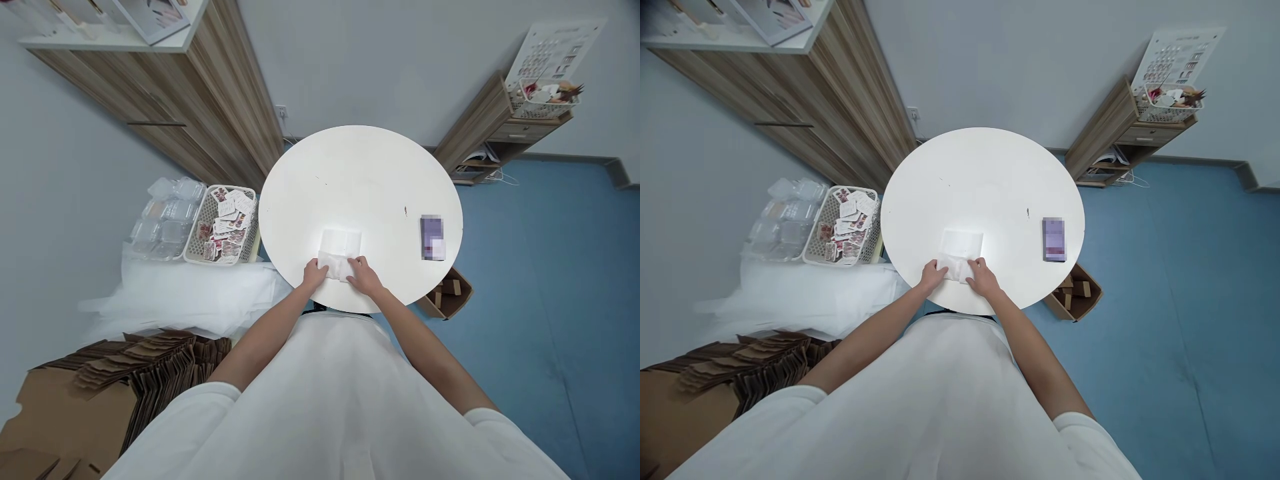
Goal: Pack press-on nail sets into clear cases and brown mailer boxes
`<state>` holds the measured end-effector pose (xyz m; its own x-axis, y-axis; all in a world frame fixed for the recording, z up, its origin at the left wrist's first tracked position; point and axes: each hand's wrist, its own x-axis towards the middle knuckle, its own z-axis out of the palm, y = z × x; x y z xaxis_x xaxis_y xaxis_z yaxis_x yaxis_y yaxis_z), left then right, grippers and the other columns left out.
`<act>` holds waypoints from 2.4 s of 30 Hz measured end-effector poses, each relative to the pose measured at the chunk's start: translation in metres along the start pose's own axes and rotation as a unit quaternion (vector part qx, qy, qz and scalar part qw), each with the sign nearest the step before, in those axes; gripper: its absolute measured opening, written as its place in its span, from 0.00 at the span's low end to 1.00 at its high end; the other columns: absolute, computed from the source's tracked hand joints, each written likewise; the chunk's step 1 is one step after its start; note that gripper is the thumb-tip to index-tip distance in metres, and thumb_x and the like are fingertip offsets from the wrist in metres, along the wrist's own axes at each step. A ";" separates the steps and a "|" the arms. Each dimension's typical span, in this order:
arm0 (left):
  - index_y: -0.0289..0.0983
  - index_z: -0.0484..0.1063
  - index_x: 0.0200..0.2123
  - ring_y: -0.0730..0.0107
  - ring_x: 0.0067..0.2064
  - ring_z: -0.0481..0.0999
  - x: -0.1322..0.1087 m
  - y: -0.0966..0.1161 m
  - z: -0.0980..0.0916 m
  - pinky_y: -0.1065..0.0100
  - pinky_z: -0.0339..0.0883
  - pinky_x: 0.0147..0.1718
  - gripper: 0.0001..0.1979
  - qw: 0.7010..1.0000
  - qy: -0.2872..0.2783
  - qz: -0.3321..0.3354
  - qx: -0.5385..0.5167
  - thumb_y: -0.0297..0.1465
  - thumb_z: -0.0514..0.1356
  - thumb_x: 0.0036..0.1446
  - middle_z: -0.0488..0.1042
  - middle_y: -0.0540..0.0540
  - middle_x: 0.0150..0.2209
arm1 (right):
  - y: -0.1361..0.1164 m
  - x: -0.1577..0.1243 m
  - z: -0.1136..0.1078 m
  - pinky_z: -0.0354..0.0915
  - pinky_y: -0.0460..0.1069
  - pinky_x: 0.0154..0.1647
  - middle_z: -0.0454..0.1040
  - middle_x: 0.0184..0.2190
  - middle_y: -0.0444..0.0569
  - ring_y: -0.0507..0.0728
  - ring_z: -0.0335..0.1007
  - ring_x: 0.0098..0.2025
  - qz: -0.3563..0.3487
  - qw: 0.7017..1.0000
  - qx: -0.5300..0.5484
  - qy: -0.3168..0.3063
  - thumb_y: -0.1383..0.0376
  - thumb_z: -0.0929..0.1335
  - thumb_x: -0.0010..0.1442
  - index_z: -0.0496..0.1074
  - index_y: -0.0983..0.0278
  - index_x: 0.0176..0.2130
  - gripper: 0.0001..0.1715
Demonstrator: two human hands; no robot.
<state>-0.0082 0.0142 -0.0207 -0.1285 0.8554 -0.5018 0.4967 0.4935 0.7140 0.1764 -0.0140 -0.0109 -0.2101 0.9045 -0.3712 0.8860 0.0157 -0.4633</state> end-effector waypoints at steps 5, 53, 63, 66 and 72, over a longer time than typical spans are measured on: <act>0.38 0.65 0.28 0.74 0.26 0.65 -0.004 0.003 0.002 0.71 0.60 0.28 0.05 0.997 -0.030 0.069 -0.006 0.28 0.58 0.43 0.65 0.53 0.23 | 0.000 0.002 0.001 0.63 0.49 0.36 0.54 0.49 0.52 0.53 0.65 0.37 -0.005 1.000 0.030 -0.002 0.63 0.66 0.53 0.53 0.60 0.55 0.32; 0.40 0.55 0.55 0.59 0.61 0.52 -0.002 0.004 0.002 0.57 0.42 0.57 0.28 0.886 -0.176 0.365 0.227 0.27 0.56 0.49 0.58 0.40 0.58 | 0.012 0.000 0.014 0.48 0.62 0.59 0.48 0.62 0.54 0.62 0.38 0.64 -0.184 0.979 -0.087 -0.005 0.74 0.65 0.50 0.49 0.62 0.60 0.40; 0.41 0.60 0.51 0.56 0.54 0.63 0.000 0.018 0.000 0.60 0.53 0.53 0.28 0.905 -0.196 0.324 0.193 0.26 0.59 0.43 0.64 0.42 0.52 | 0.001 0.006 0.022 0.61 0.58 0.52 0.55 0.59 0.60 0.64 0.44 0.62 -0.167 0.981 -0.099 0.011 0.79 0.60 0.51 0.55 0.68 0.56 0.32; 0.39 0.61 0.51 0.55 0.52 0.65 0.000 0.022 0.000 0.60 0.55 0.51 0.27 0.900 -0.202 0.316 0.221 0.28 0.58 0.43 0.66 0.41 0.51 | -0.003 0.000 0.016 0.59 0.58 0.53 0.54 0.58 0.63 0.65 0.44 0.62 -0.177 0.979 -0.099 -0.011 0.76 0.62 0.50 0.54 0.71 0.55 0.32; 0.40 0.65 0.44 0.59 0.46 0.68 -0.016 0.015 -0.003 0.60 0.58 0.47 0.17 0.870 -0.266 0.319 0.266 0.32 0.54 0.47 0.71 0.46 0.42 | -0.002 -0.032 0.007 0.63 0.56 0.44 0.60 0.52 0.60 0.63 0.61 0.51 -0.181 0.980 -0.020 -0.077 0.67 0.61 0.52 0.56 0.68 0.52 0.27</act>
<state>-0.0015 0.0087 -0.0005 0.6637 0.6652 -0.3420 0.6664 -0.3182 0.6743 0.1779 -0.0457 -0.0040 -0.5700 0.7621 -0.3069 0.7574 0.3427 -0.5558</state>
